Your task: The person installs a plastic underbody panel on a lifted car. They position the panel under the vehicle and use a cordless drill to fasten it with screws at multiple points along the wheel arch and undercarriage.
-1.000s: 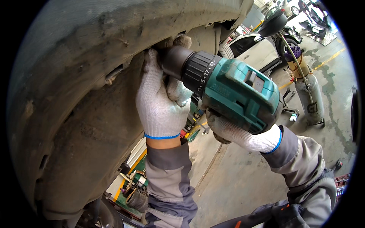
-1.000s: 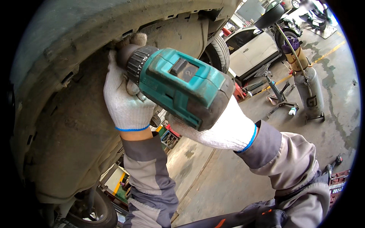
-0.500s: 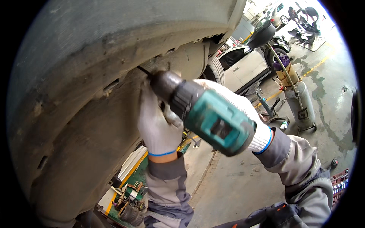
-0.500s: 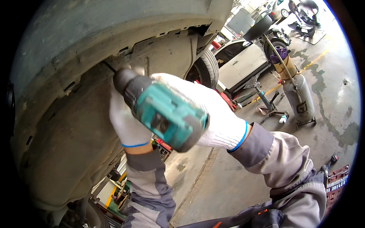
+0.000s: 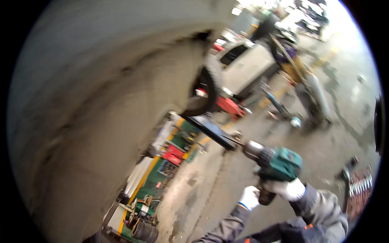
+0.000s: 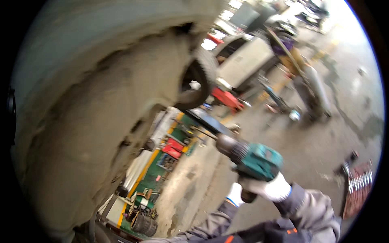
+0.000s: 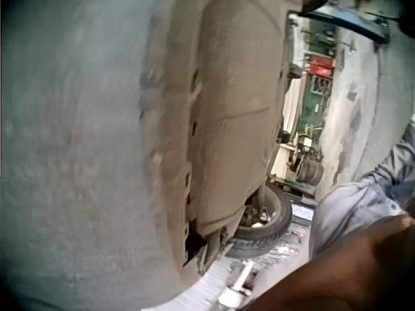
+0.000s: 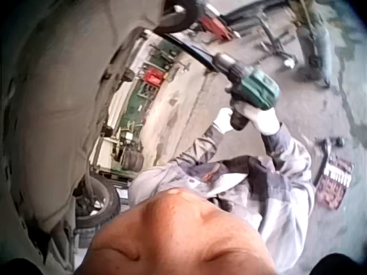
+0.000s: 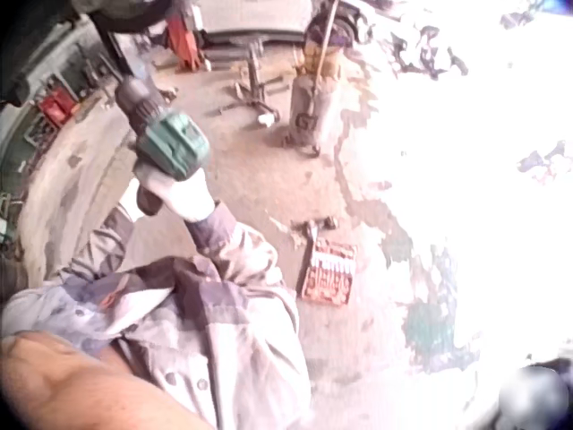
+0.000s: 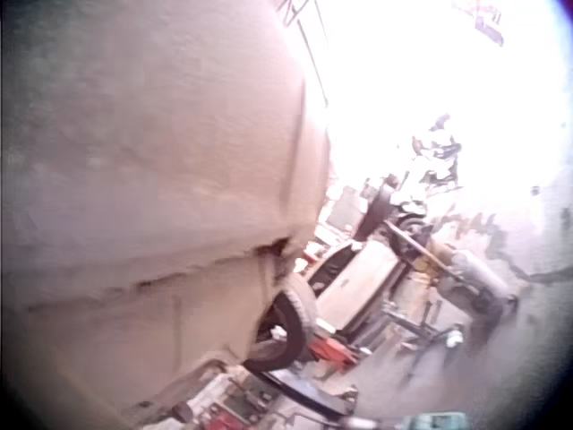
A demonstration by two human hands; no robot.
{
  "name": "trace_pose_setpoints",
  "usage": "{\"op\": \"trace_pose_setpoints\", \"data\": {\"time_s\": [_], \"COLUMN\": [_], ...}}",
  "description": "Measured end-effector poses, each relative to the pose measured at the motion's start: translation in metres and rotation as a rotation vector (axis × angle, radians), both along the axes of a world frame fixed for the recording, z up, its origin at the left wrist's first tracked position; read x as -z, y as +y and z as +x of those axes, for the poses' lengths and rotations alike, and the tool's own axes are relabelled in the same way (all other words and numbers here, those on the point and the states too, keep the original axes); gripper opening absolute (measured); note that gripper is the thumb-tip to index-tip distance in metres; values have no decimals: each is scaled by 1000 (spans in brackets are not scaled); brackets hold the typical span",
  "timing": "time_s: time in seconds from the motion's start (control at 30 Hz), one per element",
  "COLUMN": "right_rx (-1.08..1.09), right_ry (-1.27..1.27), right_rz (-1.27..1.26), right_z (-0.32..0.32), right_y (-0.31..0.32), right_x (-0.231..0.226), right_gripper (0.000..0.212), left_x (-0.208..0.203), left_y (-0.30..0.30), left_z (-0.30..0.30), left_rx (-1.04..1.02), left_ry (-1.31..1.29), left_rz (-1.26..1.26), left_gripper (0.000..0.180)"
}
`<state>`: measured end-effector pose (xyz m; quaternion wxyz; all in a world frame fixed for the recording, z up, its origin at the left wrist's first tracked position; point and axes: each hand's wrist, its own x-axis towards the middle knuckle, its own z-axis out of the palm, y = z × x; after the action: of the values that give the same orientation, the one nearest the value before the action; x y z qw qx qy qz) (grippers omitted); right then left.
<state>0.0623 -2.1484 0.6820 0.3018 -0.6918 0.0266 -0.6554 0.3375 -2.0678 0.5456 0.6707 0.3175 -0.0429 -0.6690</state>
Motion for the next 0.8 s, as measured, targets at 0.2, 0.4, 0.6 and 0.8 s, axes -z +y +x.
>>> {"op": "trace_pose_setpoints", "data": {"time_s": [0.2, 0.4, 0.6, 0.8], "right_rx": [-981, -899, -126, -653], "right_ry": [-344, -333, 28, -30], "right_rz": [866, 939, 466, 943], "right_z": [-5, 14, 12, 8], "right_y": [30, 6, -26, -76], "right_x": [47, 60, 85, 126], "right_gripper": [49, 57, 36, 68], "left_x": [-17, -51, -77, -81], "left_y": [15, -12, -54, -112], "left_z": [29, 2, -33, -43], "left_rx": [14, 73, 93, 71], "left_ry": [-71, -119, -128, -202], "left_rz": [94, -34, -90, 67], "left_gripper": [19, 40, 30, 17]}}
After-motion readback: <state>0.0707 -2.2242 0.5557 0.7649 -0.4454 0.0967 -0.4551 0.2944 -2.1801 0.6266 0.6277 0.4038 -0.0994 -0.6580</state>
